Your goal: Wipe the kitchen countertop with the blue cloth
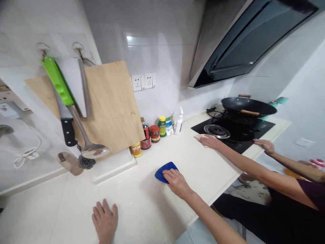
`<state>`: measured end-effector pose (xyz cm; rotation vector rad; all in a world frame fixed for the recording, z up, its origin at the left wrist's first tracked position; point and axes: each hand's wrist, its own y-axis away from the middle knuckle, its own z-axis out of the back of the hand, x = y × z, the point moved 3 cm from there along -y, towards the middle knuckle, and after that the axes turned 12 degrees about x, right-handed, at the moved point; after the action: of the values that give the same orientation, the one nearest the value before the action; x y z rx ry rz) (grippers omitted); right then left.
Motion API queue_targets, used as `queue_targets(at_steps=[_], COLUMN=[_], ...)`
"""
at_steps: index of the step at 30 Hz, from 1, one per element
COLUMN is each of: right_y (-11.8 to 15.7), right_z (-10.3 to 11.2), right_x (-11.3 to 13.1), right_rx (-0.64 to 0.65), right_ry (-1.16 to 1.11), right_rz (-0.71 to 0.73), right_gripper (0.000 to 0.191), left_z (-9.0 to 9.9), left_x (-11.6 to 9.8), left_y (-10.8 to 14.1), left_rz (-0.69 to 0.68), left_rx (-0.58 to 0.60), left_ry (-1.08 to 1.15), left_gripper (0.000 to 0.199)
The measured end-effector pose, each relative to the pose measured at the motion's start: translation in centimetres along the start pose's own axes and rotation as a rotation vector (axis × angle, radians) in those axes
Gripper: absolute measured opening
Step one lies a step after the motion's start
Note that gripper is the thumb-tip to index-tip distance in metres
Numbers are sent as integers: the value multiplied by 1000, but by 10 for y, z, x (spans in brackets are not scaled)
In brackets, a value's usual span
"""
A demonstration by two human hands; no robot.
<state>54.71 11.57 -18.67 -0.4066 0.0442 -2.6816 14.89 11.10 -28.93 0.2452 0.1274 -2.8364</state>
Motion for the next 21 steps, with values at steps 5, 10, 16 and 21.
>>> queue_targets(at_steps=[5,10,16,21], right_y=[32,13,-6,-29], right_z=[-50,-73,-107,-108], right_x=[-11,-15,-21,-88], right_rx=[82,-32,-46,-47], right_ry=[-37,-14,151,162], right_rz=[8,-135,-109,-409], right_gripper=[21,48,61,66], left_z=[6,8,-6,-17], left_x=[-6,-9,-1,5], left_y=[2,2,0,-1], left_rz=[-8,-4,3,-46], left_rx=[-1,11,-3,-133], left_ry=[-3,-3,9,-15], left_gripper=[70,68,69,66])
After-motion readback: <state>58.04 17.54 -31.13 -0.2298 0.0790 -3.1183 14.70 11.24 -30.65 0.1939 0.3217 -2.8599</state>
